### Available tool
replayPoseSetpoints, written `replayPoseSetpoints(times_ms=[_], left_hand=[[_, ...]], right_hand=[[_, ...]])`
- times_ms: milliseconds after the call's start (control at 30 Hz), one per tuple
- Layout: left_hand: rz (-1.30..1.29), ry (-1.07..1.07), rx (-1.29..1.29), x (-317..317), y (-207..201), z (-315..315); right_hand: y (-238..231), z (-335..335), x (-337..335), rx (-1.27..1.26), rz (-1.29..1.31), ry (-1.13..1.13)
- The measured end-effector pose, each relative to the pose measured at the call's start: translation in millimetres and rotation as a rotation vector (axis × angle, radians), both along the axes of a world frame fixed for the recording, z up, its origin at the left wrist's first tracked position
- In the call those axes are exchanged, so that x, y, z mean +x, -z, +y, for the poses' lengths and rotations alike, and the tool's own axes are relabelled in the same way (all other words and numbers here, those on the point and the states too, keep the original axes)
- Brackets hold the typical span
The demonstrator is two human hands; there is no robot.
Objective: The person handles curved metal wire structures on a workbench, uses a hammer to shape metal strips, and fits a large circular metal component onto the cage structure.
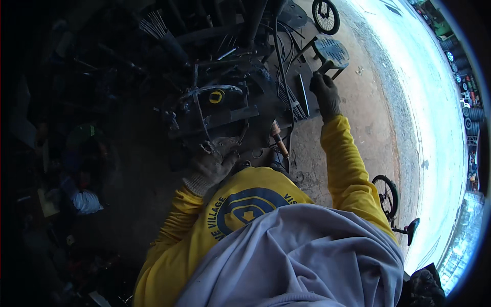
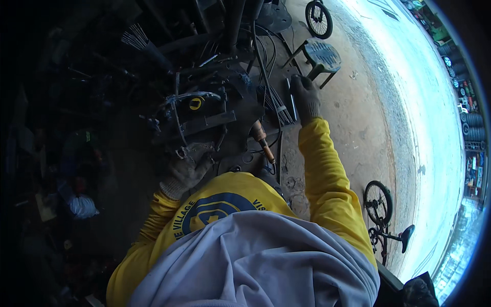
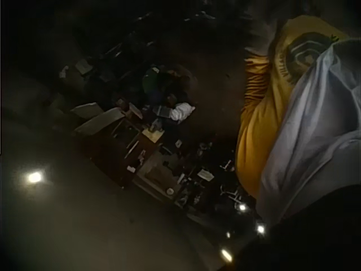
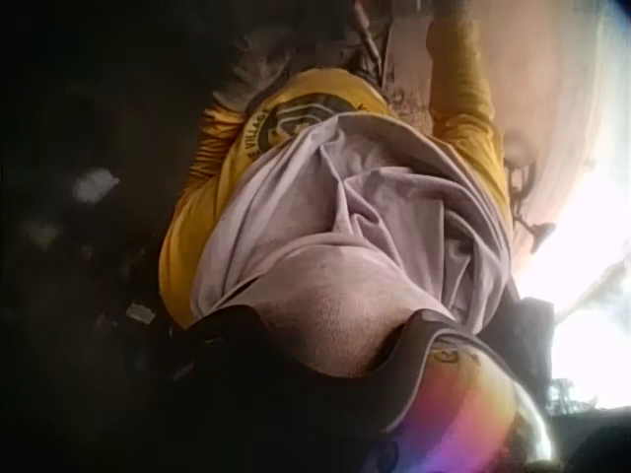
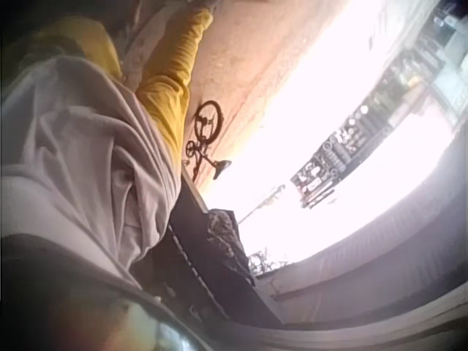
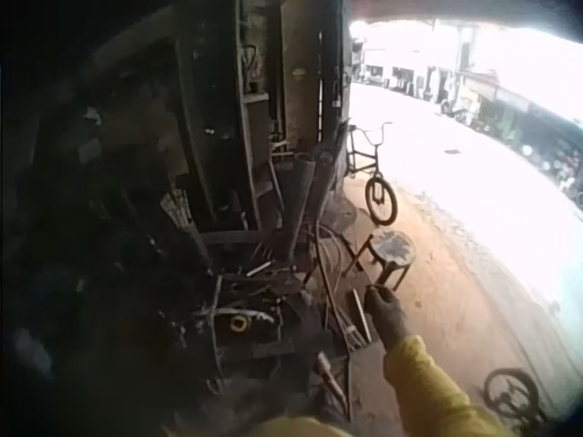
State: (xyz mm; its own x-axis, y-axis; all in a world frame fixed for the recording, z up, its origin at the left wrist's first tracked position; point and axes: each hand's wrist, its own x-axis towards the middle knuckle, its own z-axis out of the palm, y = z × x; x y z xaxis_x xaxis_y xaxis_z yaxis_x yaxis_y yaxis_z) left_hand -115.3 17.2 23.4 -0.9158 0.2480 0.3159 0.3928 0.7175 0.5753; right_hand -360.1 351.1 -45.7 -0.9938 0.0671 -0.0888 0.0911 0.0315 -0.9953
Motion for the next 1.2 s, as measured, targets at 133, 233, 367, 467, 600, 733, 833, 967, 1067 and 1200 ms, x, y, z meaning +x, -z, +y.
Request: replayPoseSetpoints(times_ms=[133,233,367,467,600,733,833,967,1067,1200], left_hand=[[-0.130,-0.209,-0.170,2.3,-3.6,16.9],[-0.067,-0.222,-0.311,1.0,-6.0,22.1],[-0.218,-0.299,-0.282,-1.9,-21.1,34.4],[0.086,-0.109,-0.625,5.5,-24.2,36.6],[-0.233,-0.315,-0.215,7.1,-22.9,56.7],[-0.326,-0.294,-0.211,-6.1,-34.4,68.3],[-0.287,-0.244,-0.297,-11.5,-31.6,72.8],[-0.367,-0.360,-0.136,-19.0,-26.3,78.7],[-0.397,-0.372,-0.129,-23.4,-24.9,77.7],[-0.168,-0.193,-0.451,-28.5,-19.2,74.3]], right_hand=[[-38.9,-22.2,-124.7,0.077,0.116,-0.080],[-10.9,-28.8,-201.2,-0.065,0.220,-0.186],[26.7,-32.1,-246.4,-0.403,-0.054,-0.328],[-5.9,-42.8,-224.4,-0.280,-0.224,-0.460],[-6.1,-55.5,-253.2,-0.044,-0.072,-0.587],[-14.6,-72.2,-260.2,0.435,0.335,-0.782],[-21.5,-77.3,-262.6,0.684,0.613,-0.863],[-30.9,-77.5,-255.0,0.818,0.827,-0.901],[-15.1,-71.1,-268.3,0.979,1.908,-0.432],[35.5,-13.1,-262.7,0.896,0.930,-0.478]])
